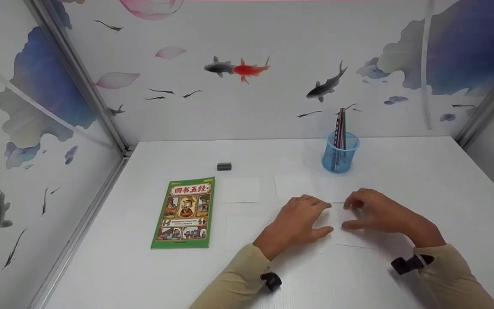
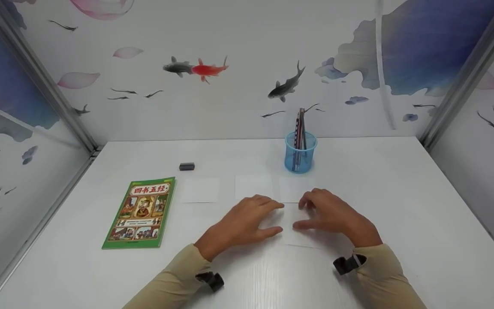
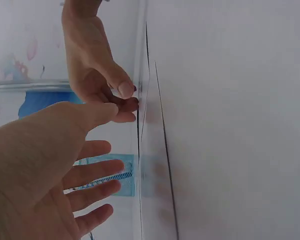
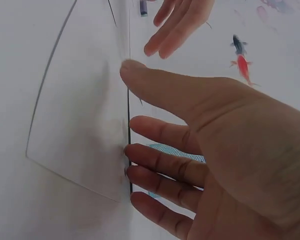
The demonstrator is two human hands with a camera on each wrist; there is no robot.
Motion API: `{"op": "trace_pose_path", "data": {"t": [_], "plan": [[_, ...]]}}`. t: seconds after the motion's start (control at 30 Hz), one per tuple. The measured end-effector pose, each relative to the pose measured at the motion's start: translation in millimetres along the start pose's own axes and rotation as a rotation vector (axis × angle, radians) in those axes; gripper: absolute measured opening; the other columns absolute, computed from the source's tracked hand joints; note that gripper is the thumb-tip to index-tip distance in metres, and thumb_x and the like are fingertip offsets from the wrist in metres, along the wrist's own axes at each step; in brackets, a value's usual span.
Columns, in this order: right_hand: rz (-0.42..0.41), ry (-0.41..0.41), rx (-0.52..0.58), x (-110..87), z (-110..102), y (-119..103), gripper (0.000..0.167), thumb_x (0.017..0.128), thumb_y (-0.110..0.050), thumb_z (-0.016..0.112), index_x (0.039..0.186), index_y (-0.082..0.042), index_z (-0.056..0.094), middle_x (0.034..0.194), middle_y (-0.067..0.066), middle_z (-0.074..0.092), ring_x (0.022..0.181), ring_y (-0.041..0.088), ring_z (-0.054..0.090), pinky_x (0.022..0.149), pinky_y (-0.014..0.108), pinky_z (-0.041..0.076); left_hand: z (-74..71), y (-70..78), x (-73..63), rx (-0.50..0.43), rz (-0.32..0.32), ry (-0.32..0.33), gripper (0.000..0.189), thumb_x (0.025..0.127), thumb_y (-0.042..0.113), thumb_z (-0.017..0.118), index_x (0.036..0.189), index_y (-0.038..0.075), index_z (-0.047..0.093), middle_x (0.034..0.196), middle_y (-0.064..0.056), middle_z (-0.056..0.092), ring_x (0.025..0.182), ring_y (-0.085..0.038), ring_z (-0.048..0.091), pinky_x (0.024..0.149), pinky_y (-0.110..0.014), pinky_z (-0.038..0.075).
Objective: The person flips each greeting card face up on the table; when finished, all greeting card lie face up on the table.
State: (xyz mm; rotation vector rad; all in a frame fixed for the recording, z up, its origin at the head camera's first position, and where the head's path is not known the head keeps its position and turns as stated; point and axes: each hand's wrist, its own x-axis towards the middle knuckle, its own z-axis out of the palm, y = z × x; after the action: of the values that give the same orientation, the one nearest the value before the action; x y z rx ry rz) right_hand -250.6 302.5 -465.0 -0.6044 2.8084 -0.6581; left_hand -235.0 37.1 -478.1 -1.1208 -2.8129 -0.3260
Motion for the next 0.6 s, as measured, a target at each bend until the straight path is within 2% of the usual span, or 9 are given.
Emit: {"op": "trace_pose_path", "data": {"t": [0.1, 0.27, 0.43, 0.6], "plan": [[0.008, -0.021, -0.06, -4.1, 0.4, -2.9, 0.067, 0.076, -0.061, 0.094, 0.121, -0.017, 0.07, 0.113, 0.001, 0.064, 0.106, 0.02, 0.055, 0.09, 0.039, 0.055, 3.3, 7.9, 5.4, 0.006, 0.014, -0.084, 0.063, 0.104, 0.06, 0.064, 0.155, 0.024, 0.058, 0.155, 0.008, 0.062, 0.147, -0.012, 0.055, 0.123, -0.033, 0.046], [-0.006, -0.067, -0.107, -10.5, 0.5, -8.8, 0.079, 0.07, -0.063, 0.097, 0.125, -0.017, 0.063, 0.12, 0.003, 0.06, 0.113, 0.024, 0.051, 0.094, 0.047, 0.054, 7.1, 11.5, 6.1, -0.055, 0.02, -0.163, 0.069, 0.102, 0.062, 0.067, 0.159, 0.025, 0.054, 0.161, 0.009, 0.057, 0.151, -0.011, 0.052, 0.126, -0.033, 0.043], [-0.009, -0.086, -0.1, -11.6, 1.1, -12.8, 0.077, 0.071, -0.057, 0.098, 0.125, -0.015, 0.063, 0.127, 0.007, 0.058, 0.118, 0.028, 0.05, 0.1, 0.053, 0.054, 8.0, 10.6, 3.0, -0.095, 0.04, -0.141, 0.068, 0.101, 0.058, 0.07, 0.158, 0.024, 0.055, 0.16, 0.008, 0.058, 0.149, -0.011, 0.053, 0.125, -0.031, 0.044], [-0.01, -0.096, -0.084, -10.1, 0.5, -15.1, 0.078, 0.071, -0.055, 0.099, 0.126, -0.013, 0.062, 0.126, 0.007, 0.058, 0.115, 0.026, 0.05, 0.098, 0.05, 0.053, 10.5, 10.9, 2.4, -0.1, 0.057, -0.112, 0.068, 0.101, 0.056, 0.072, 0.158, 0.023, 0.055, 0.157, 0.008, 0.06, 0.146, -0.011, 0.055, 0.122, -0.027, 0.045]]}}
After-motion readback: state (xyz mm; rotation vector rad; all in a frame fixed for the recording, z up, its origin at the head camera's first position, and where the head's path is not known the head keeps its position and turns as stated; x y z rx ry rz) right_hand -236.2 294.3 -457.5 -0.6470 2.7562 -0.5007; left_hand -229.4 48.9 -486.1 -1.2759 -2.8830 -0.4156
